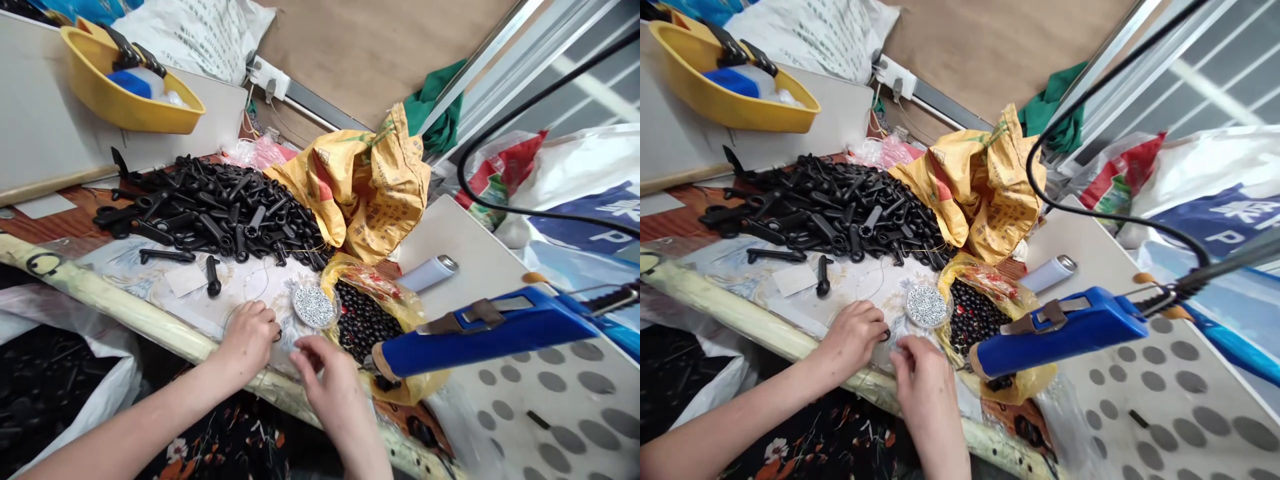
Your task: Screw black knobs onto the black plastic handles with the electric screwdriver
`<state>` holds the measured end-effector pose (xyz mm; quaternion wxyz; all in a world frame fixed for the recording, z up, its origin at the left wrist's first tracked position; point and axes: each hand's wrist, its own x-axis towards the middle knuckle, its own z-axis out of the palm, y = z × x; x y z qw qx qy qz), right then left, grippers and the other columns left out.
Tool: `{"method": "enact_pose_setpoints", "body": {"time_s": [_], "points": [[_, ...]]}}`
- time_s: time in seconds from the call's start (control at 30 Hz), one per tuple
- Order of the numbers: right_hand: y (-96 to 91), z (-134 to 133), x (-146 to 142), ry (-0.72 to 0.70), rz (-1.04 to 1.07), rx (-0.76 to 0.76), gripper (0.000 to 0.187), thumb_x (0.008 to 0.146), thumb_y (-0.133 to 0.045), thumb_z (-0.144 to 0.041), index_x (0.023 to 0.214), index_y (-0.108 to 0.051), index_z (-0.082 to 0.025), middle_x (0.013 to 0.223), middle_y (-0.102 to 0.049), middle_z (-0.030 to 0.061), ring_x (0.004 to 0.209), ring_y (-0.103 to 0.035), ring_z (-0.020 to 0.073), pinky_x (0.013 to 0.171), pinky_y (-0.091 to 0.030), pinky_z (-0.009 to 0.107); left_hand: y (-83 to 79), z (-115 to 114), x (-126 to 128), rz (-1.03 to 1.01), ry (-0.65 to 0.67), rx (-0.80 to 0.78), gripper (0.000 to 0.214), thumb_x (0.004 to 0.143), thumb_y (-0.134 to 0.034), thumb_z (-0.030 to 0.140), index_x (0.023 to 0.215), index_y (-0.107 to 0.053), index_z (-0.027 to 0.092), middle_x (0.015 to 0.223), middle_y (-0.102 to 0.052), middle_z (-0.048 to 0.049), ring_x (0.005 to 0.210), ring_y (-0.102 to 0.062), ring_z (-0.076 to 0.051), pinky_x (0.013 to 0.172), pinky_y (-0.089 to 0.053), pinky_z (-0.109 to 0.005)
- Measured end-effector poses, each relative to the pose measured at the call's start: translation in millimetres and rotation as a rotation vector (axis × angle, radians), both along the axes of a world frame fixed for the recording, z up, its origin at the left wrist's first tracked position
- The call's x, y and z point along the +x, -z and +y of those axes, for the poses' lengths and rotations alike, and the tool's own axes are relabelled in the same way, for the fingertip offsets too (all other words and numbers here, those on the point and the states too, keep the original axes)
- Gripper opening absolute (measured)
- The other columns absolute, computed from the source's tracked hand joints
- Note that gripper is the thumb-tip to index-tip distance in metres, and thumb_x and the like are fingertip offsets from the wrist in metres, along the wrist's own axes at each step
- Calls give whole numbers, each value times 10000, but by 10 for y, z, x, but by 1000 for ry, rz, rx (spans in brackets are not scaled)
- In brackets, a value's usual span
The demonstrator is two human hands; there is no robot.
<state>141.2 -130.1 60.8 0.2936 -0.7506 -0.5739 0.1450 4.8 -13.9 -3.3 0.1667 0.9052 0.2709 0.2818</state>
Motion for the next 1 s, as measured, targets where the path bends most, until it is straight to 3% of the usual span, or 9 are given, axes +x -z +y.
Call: {"method": "enact_pose_setpoints", "body": {"time_s": [0.07,0.17,0.27,0.37,0.57,0.8,1.0], "points": [[-23,186,155,60,-85,76,214,855,-557,-316,932,-725,-208,844,-736,66,726,-677,207,687,-518,299,28,23,-4,-62,11,-54,193,862,-629,74,737,-731,179,768,-648,-53,818,-551,-215,743,-482,-383],[-41,338,522,307,-205,98,263,841,-531,-319,975,-729,-209,939,-748,80,822,-694,226,780,-528,330,87,51,-36,-140,35,-157,171,879,-629,94,826,-755,196,828,-669,-42,849,-563,-210,766,-497,-388],[-42,333,875,511,-294,23,286,826,-515,-249,1005,-730,-191,946,-746,101,855,-693,247,797,-516,357,132,56,-49,-153,29,-168,196,886,-609,87,825,-758,198,861,-679,-46,863,-568,-219,794,-500,-417],[-9,294,1110,566,-322,-74,257,790,-559,-195,969,-741,-170,871,-747,110,799,-692,266,740,-503,370,146,51,-28,-153,23,-160,197,887,-608,88,816,-756,197,866,-680,-49,871,-564,-226,800,-496,-429],[115,449,1300,473,-334,-272,136,714,-678,-123,746,-758,-229,754,-742,41,751,-682,236,703,-464,327,104,47,2,-114,6,-173,174,882,-627,97,845,-758,206,860,-666,-45,874,-550,-227,801,-487,-417],[65,631,1483,340,-260,-391,119,659,-735,-100,647,-744,-218,639,-708,10,671,-661,193,671,-456,287,72,48,-10,-109,24,-213,157,876,-660,99,829,-770,201,862,-678,-47,914,-556,-232,840,-476,-424],[22,703,1596,305,-201,-341,23,687,-726,-194,670,-740,-200,671,-731,30,641,-673,194,616,-481,275,61,38,-29,-110,13,-250,142,873,-674,86,850,-766,191,855,-667,-28,910,-551,-215,844,-470,-404]]}}
